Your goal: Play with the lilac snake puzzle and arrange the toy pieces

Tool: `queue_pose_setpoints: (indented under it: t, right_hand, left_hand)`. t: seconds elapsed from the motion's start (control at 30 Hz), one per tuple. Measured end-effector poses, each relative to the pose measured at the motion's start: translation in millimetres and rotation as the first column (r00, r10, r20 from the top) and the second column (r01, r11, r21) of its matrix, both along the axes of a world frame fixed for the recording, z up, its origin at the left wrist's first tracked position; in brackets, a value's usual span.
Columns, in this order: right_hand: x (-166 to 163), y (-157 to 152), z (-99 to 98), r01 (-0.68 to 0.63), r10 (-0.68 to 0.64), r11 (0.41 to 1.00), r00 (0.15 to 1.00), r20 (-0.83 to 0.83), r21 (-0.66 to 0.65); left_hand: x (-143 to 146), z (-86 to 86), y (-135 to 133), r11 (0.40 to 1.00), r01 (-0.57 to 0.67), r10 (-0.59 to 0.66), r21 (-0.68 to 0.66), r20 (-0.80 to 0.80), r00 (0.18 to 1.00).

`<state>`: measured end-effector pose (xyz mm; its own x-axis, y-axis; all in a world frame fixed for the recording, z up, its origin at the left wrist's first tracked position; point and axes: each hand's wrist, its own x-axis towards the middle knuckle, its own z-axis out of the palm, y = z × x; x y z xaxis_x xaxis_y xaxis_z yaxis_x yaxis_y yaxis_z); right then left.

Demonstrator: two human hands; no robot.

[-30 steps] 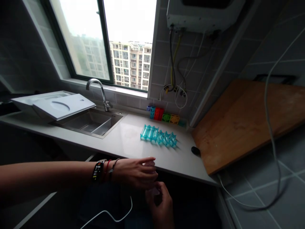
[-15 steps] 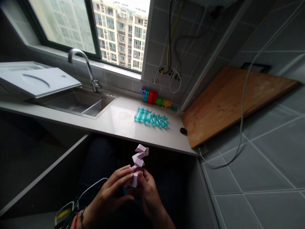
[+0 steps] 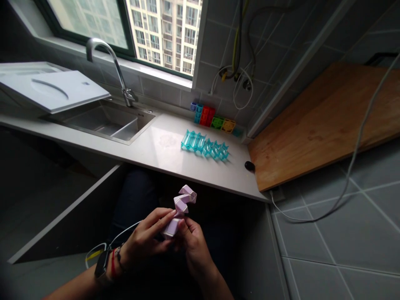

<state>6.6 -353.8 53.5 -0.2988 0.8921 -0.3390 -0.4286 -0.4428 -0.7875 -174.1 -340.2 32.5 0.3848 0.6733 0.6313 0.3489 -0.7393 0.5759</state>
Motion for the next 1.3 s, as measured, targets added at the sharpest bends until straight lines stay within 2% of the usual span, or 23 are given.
queue_pose_setpoints:
  t: [0.13,0.2,0.3,0.37,0.4,0.47,0.53,0.6,0.7,0.8,0.87,0.9,0.93,1.03,1.13,1.2,1.3]
  right_hand:
    - [-3.1,8.3,-3.4,0.046,-0.05,0.995,0.998,-0.049,-0.093]
    - [0.6,16.3,-6.4,0.004,-0.006,0.997,1.0,-0.023,-0.077]
    - [11.8,29.0,-6.2,-0.094,0.084,0.993,0.986,0.144,0.068]
    - [20.6,36.0,-0.8,-0.115,0.026,0.965,0.936,0.352,0.234]
    - [25.0,39.0,3.3,-0.14,-0.024,0.933,0.894,0.448,0.33]
    - [33.0,44.1,12.8,-0.261,-0.084,0.832,0.813,0.577,0.489]
    - [40.2,48.8,21.0,-0.427,-0.057,0.709,0.759,0.649,0.562]
    - [46.8,53.4,24.9,-0.542,-0.028,0.612,0.713,0.701,0.576]
    - [55.9,59.9,21.7,-0.611,-0.069,0.528,0.661,0.747,0.589]
    - [63.4,64.5,15.0,-0.638,-0.064,0.493,0.651,0.756,0.591]
    - [67.0,66.8,12.8,-0.657,0.012,0.492,0.661,0.75,0.571]
    - [68.5,67.8,12.4,-0.661,0.062,0.51,0.667,0.742,0.551]
    - [69.8,68.7,12.1,-0.66,0.12,0.543,0.673,0.73,0.519]
    - [73.0,71.8,8.6,-0.615,0.271,0.692,0.706,0.654,0.378]
    - [75.8,75.6,-3.3,-0.577,0.412,0.792,0.746,0.523,0.2]
    - [78.1,78.9,-15.0,-0.569,0.502,0.819,0.772,0.39,0.072]
    - [84.2,85.7,-31.9,-0.596,0.597,0.8,0.781,0.182,-0.071]
  left_hand:
    - [-0.4,1.3,9.1,0.995,-0.029,0.034,-0.098,0.05,0.998]
    - [-3.2,3.8,14.7,0.988,0.001,0.011,-0.151,0.081,0.997]
    - [-10.2,8.1,24.3,0.984,0.088,-0.076,-0.158,0.077,0.994]
    - [-15.0,10.4,30.5,0.983,0.104,-0.095,-0.149,0.063,0.993]
    - [-16.9,11.4,33.2,0.983,0.101,-0.091,-0.152,0.068,0.993]
    - [-19.2,13.0,37.9,0.976,0.092,-0.074,-0.195,0.1,0.992]
    - [-19.5,14.0,41.3,0.953,0.115,-0.077,-0.281,0.143,0.987]
    - [-17.4,14.2,43.5,0.907,0.161,-0.096,-0.389,0.179,0.979]
    - [-11.4,12.7,45.1,0.814,0.216,-0.102,-0.539,0.234,0.967]
    - [-5.9,9.4,46.8,0.759,0.241,-0.079,-0.605,0.281,0.956]
    - [-4.2,7.3,48.7,0.788,0.247,-0.087,-0.565,0.294,0.952]
    - [-3.7,6.5,49.9,0.814,0.242,-0.101,-0.528,0.282,0.954]
    - [-3.3,6.1,51.4,0.842,0.234,-0.118,-0.487,0.257,0.959]
    - [-0.3,6.4,56.3,0.907,0.19,-0.148,-0.375,0.137,0.979]
    - [6.7,8.5,61.7,0.966,0.092,-0.095,-0.241,0.001,0.995]
    - [12.7,10.1,65.5,0.989,0.037,-0.053,-0.14,-0.113,0.992]
    - [22.7,10.7,71.2,0.998,0.02,-0.033,-0.055,-0.239,0.97]
